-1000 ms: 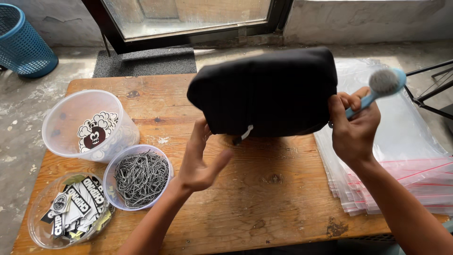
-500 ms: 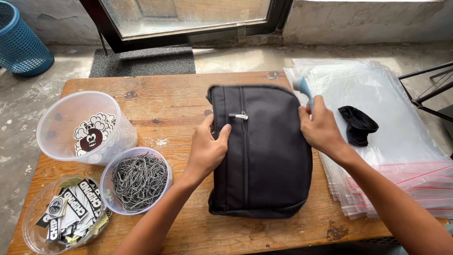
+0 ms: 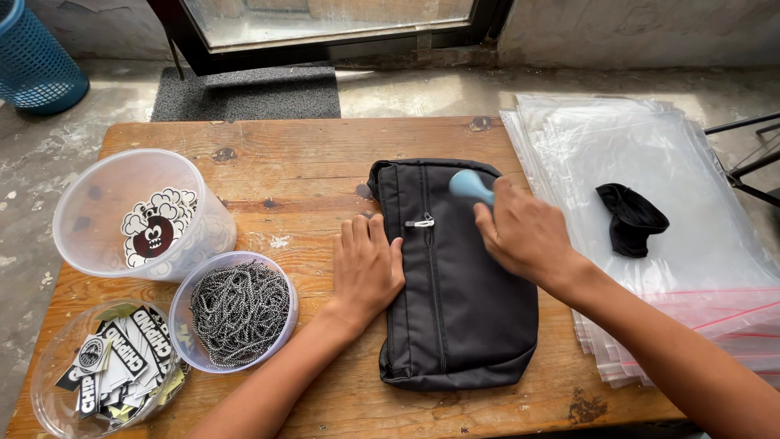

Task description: The person removes a black bag from a plastic bag, places it on a table, and uses a blue brush to clean the bag's surface. The person then places the bag into a basket.

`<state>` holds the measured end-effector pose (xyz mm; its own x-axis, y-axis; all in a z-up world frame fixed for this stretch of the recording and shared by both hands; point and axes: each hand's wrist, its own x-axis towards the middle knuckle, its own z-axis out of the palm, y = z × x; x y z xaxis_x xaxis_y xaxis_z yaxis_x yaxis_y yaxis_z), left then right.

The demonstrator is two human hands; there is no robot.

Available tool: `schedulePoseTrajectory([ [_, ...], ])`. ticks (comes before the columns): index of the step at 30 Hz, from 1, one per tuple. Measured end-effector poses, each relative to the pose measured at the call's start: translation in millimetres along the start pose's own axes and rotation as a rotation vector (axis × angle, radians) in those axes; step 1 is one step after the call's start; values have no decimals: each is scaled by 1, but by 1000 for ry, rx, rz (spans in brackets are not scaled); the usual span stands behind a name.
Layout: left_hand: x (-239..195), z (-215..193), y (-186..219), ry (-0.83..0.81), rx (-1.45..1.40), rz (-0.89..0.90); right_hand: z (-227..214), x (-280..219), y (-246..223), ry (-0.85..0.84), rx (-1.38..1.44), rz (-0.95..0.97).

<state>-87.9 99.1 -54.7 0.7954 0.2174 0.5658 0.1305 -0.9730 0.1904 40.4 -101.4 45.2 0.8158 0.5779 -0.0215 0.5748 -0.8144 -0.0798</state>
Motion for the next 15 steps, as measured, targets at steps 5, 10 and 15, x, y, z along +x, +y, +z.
schedulePoseTrajectory([
  [5, 1, -13, 2, -31, -111, 21, -19, 6, -35, -207, 320, -217],
  [10, -1, -13, -4, -161, -148, 0, 3, 59, -22, 7, 368, -472],
  [15, -2, -14, -4, -170, -129, 5, 2, 58, -38, 72, 390, -367],
])
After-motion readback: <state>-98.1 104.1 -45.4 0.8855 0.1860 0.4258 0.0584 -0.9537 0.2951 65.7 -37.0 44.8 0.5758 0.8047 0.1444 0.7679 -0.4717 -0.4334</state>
